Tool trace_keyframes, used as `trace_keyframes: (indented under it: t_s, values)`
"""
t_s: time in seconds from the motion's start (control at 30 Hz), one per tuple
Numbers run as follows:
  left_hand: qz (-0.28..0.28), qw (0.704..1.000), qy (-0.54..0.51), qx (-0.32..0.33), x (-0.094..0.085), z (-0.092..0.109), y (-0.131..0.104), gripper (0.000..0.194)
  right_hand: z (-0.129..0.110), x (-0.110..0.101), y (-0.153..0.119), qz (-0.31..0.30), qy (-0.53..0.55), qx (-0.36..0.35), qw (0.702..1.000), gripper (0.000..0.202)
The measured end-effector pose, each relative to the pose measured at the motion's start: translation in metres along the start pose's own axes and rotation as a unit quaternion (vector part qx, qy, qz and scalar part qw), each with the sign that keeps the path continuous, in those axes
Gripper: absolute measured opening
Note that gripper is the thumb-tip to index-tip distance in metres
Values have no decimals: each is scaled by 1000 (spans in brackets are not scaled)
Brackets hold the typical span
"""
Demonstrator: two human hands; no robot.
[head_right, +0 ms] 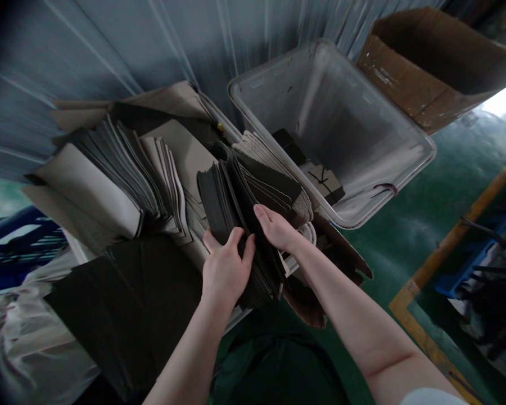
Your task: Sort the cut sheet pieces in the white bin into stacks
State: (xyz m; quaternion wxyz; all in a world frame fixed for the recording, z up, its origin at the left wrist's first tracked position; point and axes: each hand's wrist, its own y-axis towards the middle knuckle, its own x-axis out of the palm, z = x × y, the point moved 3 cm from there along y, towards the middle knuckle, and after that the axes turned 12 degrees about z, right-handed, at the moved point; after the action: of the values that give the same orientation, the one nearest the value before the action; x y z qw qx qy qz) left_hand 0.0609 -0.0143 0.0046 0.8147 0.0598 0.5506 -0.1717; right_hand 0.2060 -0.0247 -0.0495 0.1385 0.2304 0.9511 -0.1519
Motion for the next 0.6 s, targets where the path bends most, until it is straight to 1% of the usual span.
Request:
trace_keyframes:
  t_s: [0.1, 0.27, 0.37, 0.6]
  values:
    - [1, 1000, 5, -3, 0, 1, 0, 46, 2, 1, 0, 10, 13, 14, 1000, 54]
    - [-9, 1000, 6, -11, 1, 1, 1, 44, 4, 4, -1, 0, 44, 29, 999, 56]
    - [-8, 1000, -3, -14, 1, 0, 1, 45, 5, 3, 0, 16, 31, 23, 999, 53]
    - [3, 1000, -7, -24, 2, 0, 0, 53, 2, 0, 1, 9, -13, -5, 1000, 40]
